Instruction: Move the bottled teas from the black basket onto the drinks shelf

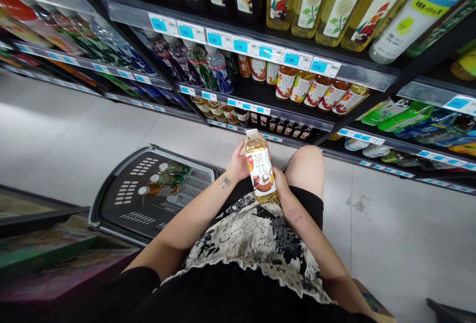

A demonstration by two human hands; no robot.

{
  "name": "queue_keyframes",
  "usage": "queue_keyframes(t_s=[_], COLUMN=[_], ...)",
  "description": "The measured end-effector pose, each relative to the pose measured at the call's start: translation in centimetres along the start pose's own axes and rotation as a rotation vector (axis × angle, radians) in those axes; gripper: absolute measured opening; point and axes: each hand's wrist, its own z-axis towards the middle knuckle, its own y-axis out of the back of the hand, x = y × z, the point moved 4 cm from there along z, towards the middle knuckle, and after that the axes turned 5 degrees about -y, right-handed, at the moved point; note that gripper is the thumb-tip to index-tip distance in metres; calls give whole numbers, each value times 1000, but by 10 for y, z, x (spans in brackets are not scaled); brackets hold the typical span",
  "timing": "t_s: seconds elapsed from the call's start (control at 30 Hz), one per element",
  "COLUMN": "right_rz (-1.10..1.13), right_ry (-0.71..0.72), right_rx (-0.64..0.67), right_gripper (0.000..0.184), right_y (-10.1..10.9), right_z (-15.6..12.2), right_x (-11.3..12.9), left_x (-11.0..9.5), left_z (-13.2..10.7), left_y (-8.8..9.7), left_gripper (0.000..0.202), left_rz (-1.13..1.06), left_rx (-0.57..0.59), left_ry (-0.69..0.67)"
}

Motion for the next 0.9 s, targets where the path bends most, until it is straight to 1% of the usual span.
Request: queue_keyframes(t_s=[0.13,0.23,0.27,0.37,0.43,0.57,0.67,0.8,0.9], right_rz=[-1,-4,11,94,114,81,86,91,110], right_ry=[-5,-6,-14,-49,-45,-29,-14,15,13], right_rx=[-26,-37,-28,53,88,39,47,48,42], right_gripper=[24,25,25,26,26,27,26,23,24], right_y=[-2,-3,-5,-9,-10,-4,-1,0,1], right_z=[-4,-7,-7,-8,-7,-3,-1,1,3], right_x=[2,3,3,4,4,3,2,1,1], left_x=[0,2,3,4,5,7,8,10,9], left_z=[1,2,2,4,5,7,8,9,10], left_y=[2,3,3,4,5,6,6,5,5], left_gripper=[74,73,73,68,65,64,62,68,71], left_rz=[-3,-20,-28,-24,6,60,83,108,112], left_rx=[27,19,7,-29,-33,-16,-1,-14,-18], left_ry=[-2,5,8,2,-5,0,-17,15,5])
